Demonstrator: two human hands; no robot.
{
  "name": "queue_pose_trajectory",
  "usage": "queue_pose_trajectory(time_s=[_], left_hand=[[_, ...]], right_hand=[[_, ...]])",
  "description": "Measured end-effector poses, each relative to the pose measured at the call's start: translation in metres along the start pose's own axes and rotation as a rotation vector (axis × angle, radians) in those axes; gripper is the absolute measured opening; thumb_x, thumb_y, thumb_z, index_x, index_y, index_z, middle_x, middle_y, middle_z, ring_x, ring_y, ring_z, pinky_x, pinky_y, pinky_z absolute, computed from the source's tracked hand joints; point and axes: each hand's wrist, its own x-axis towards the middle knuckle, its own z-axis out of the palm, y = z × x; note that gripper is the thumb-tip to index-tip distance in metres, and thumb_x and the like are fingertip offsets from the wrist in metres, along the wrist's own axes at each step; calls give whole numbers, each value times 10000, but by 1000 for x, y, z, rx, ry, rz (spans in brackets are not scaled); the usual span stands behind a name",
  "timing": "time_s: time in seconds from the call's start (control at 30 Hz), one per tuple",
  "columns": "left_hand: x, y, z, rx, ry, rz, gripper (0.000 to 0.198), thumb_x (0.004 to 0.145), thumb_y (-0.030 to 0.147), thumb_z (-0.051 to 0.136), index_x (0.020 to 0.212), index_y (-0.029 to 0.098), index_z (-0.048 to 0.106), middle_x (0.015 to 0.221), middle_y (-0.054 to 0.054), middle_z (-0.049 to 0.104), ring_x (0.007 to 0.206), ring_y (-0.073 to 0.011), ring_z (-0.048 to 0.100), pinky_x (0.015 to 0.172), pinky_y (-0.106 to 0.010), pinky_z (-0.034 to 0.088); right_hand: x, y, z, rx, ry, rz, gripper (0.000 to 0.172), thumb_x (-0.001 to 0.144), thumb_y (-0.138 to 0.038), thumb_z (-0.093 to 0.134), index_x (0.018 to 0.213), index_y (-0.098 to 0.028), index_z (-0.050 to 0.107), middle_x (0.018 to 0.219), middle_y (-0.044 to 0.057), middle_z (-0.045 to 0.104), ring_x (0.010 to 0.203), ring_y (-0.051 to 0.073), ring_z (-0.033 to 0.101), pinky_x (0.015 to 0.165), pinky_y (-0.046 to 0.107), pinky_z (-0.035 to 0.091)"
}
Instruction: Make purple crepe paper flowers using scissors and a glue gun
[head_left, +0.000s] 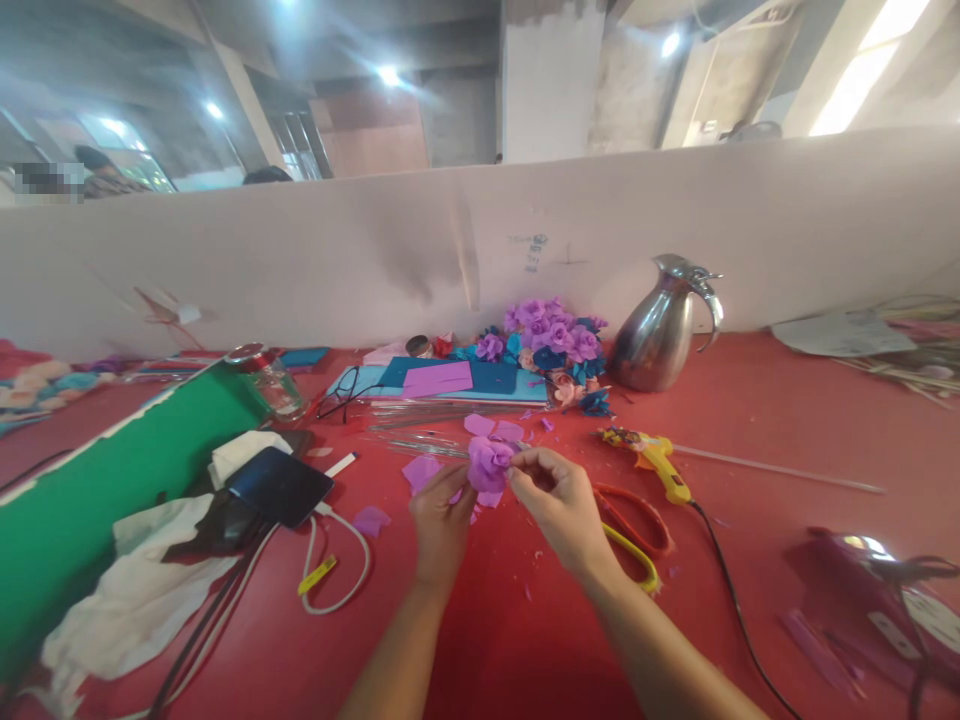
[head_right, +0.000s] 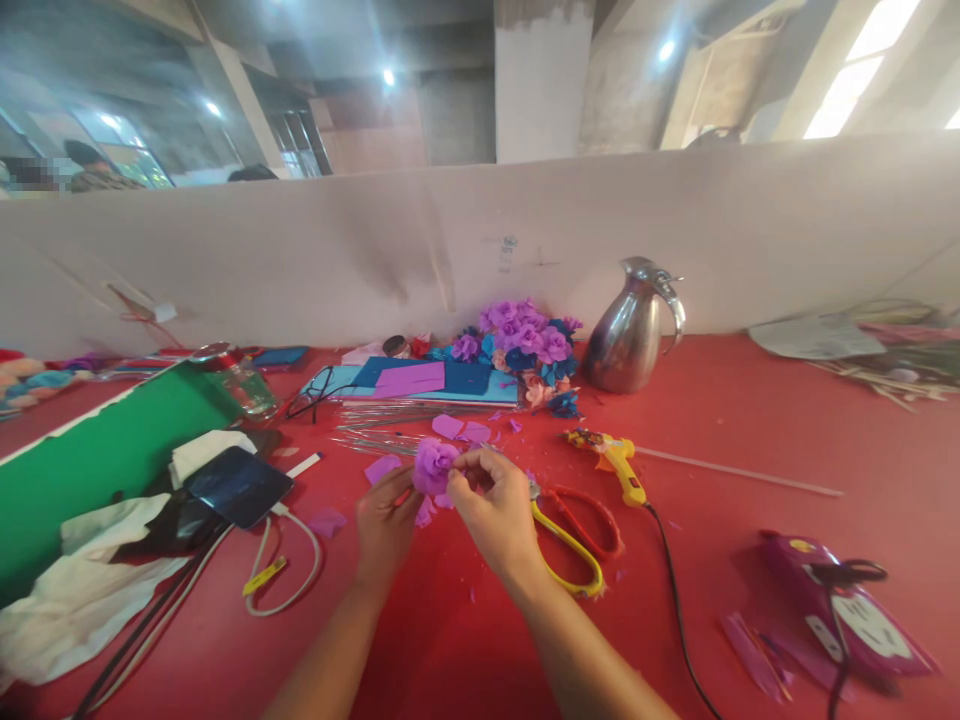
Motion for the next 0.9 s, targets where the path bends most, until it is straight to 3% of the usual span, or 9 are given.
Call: queue_pose_trajectory(time_s=[0.2,0.3,0.43,0.53,0.9], left_hand=[[-1,-1,0,22,-2,6,174,826,302,632,851,226,786,872,-60,763,777,-194,692,720,-291,544],[-1,-1,0,6,9,0,158,817,267,638,851,228,787,868,-57,764,775,-189,693,707,-279,542],[-2,-3,1,-12,17,6,157,802,210,639,850,228,788,866,-50,764,773,-180,695,718,-273,543],[-2,-5,1,-17,21,16,158,794,201,639,844,225,787,864,-50,766,769,-180,698,716,-274,545],[-3,-3,1,-28,6,-7,169,792,195,622,838,217,783,851,-53,761,772,-185,696,728,-283,547]], right_hand=[[-3,1,0,-34,32,-72,114,733,-281,573,743,-176,618,625,-18,548,573,123,485,551,241,391],[-5,3,0,-214,123,-242,23,755,-202,584,746,-196,605,650,-16,552,598,127,493,589,251,407],[-6,8,0,-386,152,-508,104,787,-118,580,803,-213,621,781,21,611,724,155,566,673,273,461],[-5,10,0,-449,179,-623,148,795,-93,581,852,-219,632,822,28,617,771,170,583,706,296,479],[-4,15,0,-621,234,-714,115,792,-107,615,815,-216,645,816,31,594,753,176,562,688,303,457]])
